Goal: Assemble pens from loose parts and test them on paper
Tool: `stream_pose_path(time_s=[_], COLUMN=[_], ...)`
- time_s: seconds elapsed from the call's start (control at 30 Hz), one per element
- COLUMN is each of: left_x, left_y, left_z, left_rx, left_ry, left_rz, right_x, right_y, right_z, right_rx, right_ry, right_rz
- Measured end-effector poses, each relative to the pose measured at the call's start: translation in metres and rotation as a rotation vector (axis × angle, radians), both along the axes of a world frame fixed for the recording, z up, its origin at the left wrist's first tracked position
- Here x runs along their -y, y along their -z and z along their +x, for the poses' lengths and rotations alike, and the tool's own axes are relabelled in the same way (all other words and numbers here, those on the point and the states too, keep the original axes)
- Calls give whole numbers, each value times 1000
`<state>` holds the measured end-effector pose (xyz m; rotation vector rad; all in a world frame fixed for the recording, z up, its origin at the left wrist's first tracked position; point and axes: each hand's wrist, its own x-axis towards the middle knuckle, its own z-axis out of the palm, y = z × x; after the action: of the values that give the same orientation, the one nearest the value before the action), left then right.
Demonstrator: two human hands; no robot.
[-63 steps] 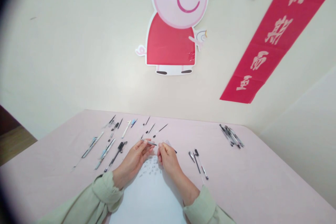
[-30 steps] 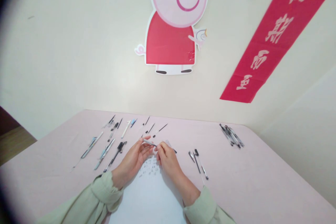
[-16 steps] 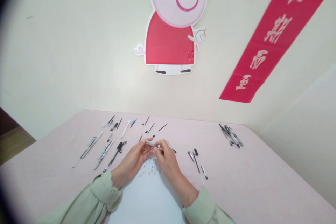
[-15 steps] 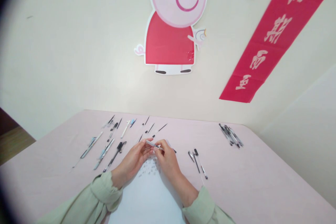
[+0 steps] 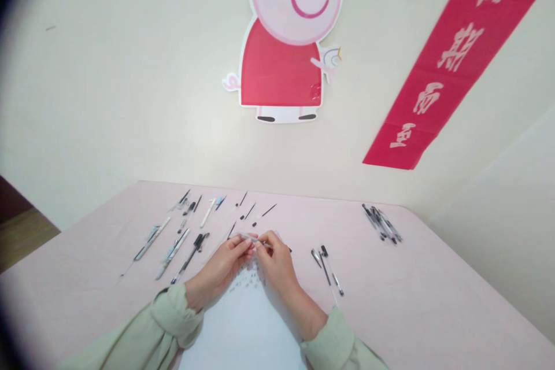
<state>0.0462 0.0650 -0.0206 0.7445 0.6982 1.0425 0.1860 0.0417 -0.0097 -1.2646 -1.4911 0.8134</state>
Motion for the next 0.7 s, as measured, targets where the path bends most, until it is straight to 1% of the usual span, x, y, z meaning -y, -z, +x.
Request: stream_pose_path(time_s=[0.4, 0.5, 0.7], left_x=[2, 0, 0], left_y=[-2, -2, -9], left_z=[0, -1, -4], left_rx=[35, 59, 121], left_ry=[-71, -45, 21], left_rz=[-6, -22, -66], right_x=[-3, -3, -3], right_y=[4, 6, 7], right_z=[-1, 0, 1], right_rx=[-59, -59, -63], right_ry=[5, 3, 2], right_rz=[-22, -39, -62])
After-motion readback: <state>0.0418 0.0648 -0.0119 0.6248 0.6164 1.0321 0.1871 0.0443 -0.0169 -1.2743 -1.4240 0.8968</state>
